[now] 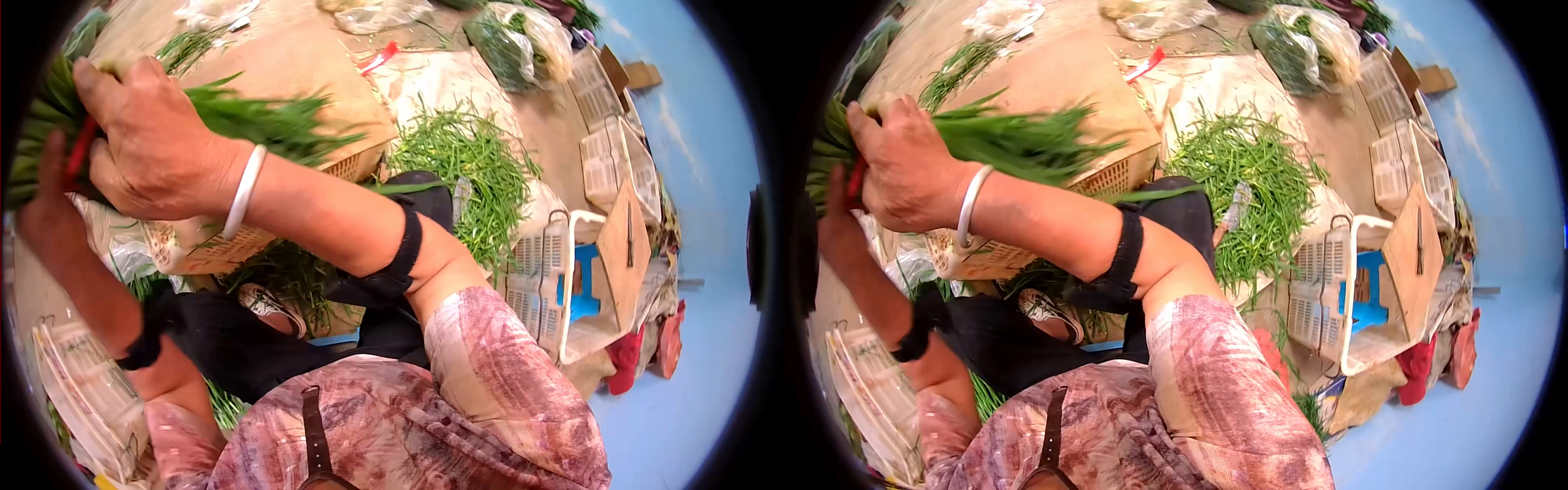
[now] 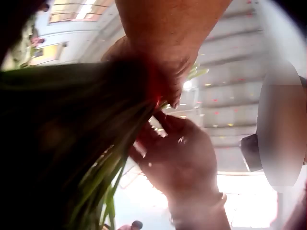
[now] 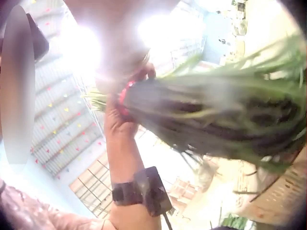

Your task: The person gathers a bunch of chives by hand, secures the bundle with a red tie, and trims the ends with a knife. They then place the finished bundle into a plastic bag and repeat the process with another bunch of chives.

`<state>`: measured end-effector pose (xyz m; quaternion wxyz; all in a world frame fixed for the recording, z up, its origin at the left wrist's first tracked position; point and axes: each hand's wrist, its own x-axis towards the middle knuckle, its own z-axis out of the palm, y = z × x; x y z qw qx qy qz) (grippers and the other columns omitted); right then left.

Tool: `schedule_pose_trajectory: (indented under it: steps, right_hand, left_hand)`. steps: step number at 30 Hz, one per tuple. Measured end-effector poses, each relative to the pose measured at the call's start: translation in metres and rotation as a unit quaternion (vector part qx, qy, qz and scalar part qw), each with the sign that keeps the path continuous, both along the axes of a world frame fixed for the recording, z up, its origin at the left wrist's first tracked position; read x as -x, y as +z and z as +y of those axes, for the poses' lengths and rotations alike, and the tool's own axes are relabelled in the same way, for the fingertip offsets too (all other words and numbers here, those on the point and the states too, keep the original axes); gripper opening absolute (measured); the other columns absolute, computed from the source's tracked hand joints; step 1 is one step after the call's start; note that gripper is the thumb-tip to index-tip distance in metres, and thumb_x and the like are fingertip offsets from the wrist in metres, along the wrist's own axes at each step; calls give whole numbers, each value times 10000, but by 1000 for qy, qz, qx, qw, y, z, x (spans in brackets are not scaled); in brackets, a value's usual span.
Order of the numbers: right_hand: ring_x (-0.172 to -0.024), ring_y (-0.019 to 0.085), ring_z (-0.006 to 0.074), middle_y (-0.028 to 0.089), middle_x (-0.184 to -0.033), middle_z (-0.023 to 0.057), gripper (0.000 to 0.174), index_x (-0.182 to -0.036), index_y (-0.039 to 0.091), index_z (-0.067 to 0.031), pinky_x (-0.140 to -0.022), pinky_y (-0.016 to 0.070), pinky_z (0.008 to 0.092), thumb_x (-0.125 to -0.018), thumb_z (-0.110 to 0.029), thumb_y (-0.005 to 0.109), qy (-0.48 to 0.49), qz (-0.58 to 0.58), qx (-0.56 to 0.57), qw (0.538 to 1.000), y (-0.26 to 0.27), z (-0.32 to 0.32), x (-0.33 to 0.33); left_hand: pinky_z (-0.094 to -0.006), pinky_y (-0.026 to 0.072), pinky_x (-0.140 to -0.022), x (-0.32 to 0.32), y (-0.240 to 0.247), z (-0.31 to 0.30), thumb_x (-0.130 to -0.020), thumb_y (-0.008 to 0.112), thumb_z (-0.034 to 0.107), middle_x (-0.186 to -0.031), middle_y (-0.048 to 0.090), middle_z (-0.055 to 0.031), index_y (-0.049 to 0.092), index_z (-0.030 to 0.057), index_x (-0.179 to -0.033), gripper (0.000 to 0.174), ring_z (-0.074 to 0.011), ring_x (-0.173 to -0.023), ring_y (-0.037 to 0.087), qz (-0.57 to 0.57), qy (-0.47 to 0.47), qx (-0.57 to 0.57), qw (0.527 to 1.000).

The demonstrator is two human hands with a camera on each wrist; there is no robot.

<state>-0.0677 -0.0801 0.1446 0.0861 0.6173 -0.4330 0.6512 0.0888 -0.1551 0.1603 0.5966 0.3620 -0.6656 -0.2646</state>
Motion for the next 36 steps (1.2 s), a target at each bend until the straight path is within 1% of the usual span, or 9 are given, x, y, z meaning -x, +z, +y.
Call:
schedule_pose_trajectory:
  steps: [7, 13, 16, 17, 19, 20, 24, 30, 36]
  right_hand:
    - [-829, 657, 230, 655, -959, 168, 348, -1148, 560, 8, -743, 518, 290, -842, -155, 589, -39, 44, -266, 962, -57, 114, 194]
    - [-652, 619, 365, 598, -651, 251, 355, -730, 630, 46, -609, 481, 435, -808, -286, 529, -231, -145, -665, 695, -354, 308, 319]
    - [-406, 546, 223, 563, -499, 114, 302, -635, 603, 18, -398, 425, 365, -840, -189, 521, -234, 137, -575, 772, -497, 376, 316]
    - [-373, 513, 206, 532, -492, 79, 279, -616, 572, 7, -357, 388, 365, -848, -124, 490, -257, -304, -645, 652, -471, 358, 289]
    - [-374, 512, 208, 543, -533, 135, 291, -601, 540, 5, -356, 385, 376, -857, -117, 473, -227, -501, -611, 570, -477, 346, 279]
    - [-754, 649, 346, 648, -805, 250, 253, -795, 648, 59, -666, 504, 422, -836, -179, 572, -340, -420, -676, 501, -607, 384, 304]
    - [-906, 610, 403, 629, -899, 281, 529, -878, 631, 76, -771, 476, 446, -901, -419, 444, -381, -368, -764, 367, -550, 328, 279]
    - [-911, 600, 409, 619, -955, 281, 806, -957, 610, 80, -808, 463, 450, -889, -614, 207, -437, -328, -759, 354, -513, 301, 272]
    - [-674, 638, 325, 628, -764, 204, 361, -853, 558, 86, -568, 500, 426, -776, -258, 638, -456, -438, -657, 411, -492, 312, 285]
  left_hand:
    - [-310, 469, -825, 64, 37, 22, -704, 752, 186, -1083, 609, -117, 474, 9, -1254, 641, -209, -871, 615, -403, -129, 51, 905]
    - [-412, 445, -870, 143, -119, 16, -550, 797, 190, -1071, 533, -253, 365, -58, -1270, 875, -370, -996, 537, -532, -197, 88, 819]
    - [-421, 401, -925, 167, -143, 12, -534, 760, 201, -1156, 492, -265, 345, -46, -1273, 883, -405, -1081, 478, -586, -214, 104, 775]
    - [-417, 402, -924, 175, -128, 9, -505, 794, 235, -1175, 485, -269, 337, -46, -1282, 945, -398, -1108, 466, -613, -245, 37, 750]
    - [-414, 403, -921, 178, -123, -2, -480, 815, 271, -1177, 484, -269, 334, -47, -1286, 991, -395, -1112, 466, -641, -254, 13, 724]
    - [-411, 404, -918, 183, -123, -7, -455, 835, 308, -1180, 483, -269, 330, -47, -1289, 1037, -392, -1116, 465, -649, -297, 0, 701]
    - [-406, 401, -924, 204, -116, -9, -403, 853, 370, -1182, 485, -258, 312, -42, -1308, 1132, -392, -1119, 463, -648, -325, -49, 687]
    - [-479, 287, -1037, 216, -127, 4, -348, 859, 397, -1343, 377, -231, 192, 3, -1395, 1302, -370, -1269, 348, -726, -207, 111, 646]
    - [-568, 217, -1042, 209, -137, 20, -329, 859, 407, -1384, 334, -211, 196, 2, -1398, 1322, -354, -1311, 297, -731, -188, 132, 642]
